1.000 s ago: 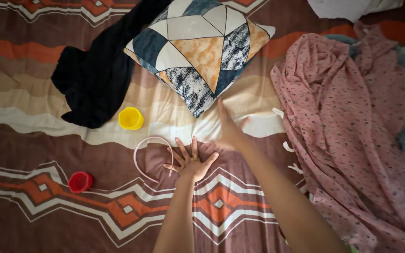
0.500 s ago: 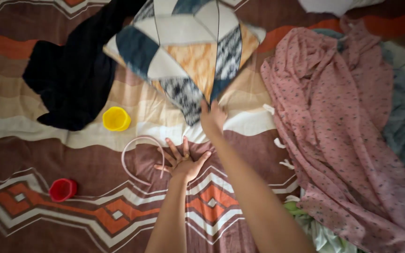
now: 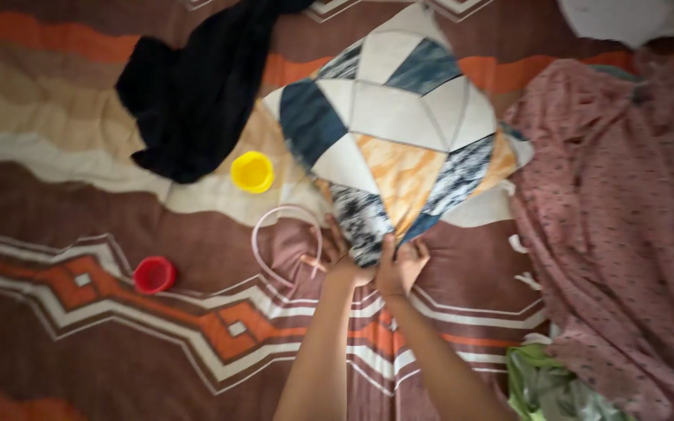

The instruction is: The person picks up a cushion and places it on a bed, folds a pair of black trousers and puts them in a wardrobe, and سپس stacks several colorful plastic cups on the bed.

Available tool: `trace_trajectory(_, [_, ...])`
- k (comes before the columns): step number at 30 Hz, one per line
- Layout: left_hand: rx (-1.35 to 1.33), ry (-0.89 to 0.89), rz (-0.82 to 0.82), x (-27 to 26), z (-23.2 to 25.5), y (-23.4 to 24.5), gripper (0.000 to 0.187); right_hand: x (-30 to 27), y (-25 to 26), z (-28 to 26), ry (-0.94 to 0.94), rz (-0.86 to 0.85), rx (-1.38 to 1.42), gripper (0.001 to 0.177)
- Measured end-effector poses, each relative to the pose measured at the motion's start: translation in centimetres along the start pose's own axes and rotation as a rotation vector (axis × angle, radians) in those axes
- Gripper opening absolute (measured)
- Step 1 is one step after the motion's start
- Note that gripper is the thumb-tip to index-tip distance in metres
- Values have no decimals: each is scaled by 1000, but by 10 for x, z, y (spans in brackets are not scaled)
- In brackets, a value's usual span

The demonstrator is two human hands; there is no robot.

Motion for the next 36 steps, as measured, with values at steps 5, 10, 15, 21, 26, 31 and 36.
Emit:
trace_trajectory(5, [200,-275,-317,-27,15,36,94,5,-5,1,66,-52,42,46])
trace_trajectory(10, [168,-465,309,0,-30,163,35,2,11,-17,175,-1,114,43])
trace_trajectory(15, [391,-293,1235,-13,-123,305,66,5,11,-23,124,-36,131,40])
trace_trajectory(21, [257,103,762,24,-219,278,90,2,13,-22,162,-29,127,39])
trace_trajectory(26, [381,-37,933,40,-205,242,26,3,10,-20,120,-60,108,40])
trace_trajectory(31, [237,-114,848,-21,-139,156,49,0,16,-28,231,16,85,41])
trace_trajectory(36, [151,-287,923,-116,-107,91,66,3,8,-22,175,-3,74,43])
Point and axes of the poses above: each hand's wrist, its own x-axis towards the middle knuckle, its own y-axis out of the back of the hand, z = x × y, the point moved 8 cm from there along x, towards the middle knuckle, and after that the axes turned 8 degrees about -y, right-handed, at the moved point
